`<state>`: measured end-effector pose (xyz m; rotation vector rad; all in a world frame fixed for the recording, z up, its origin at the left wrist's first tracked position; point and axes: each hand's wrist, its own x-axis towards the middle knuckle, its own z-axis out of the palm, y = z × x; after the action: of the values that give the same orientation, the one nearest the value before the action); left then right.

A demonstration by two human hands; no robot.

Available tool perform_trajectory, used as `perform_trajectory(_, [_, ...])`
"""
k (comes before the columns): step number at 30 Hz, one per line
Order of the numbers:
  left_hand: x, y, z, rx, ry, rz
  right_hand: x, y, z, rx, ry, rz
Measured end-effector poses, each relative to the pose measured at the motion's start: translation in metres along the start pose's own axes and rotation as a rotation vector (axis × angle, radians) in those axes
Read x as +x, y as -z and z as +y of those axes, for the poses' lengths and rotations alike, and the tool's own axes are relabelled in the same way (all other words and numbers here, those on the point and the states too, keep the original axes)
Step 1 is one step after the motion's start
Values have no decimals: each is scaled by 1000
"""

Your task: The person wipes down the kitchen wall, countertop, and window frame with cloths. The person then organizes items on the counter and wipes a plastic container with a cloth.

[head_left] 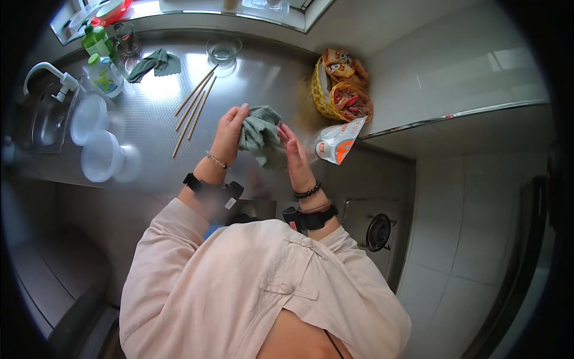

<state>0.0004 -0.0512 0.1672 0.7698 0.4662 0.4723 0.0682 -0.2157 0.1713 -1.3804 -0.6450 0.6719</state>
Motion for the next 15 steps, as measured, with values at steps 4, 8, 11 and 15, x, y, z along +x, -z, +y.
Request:
perform_trajectory(4, [-17, -29, -12, 59, -42, -76, -13, 15, -26, 44, -189, 19])
perform_trajectory(8, [-27, -43, -30, 152, -100, -98, -26, 25, -24, -375, 118, 143])
perform_trajectory(11, [-40, -52, -32, 198, -8, -127, -31, 31, -25, -588, 215, 97])
perform_trajectory(15, [-40, -51, -34, 327, -223, -127, -37, 39, -21, -668, 264, 151])
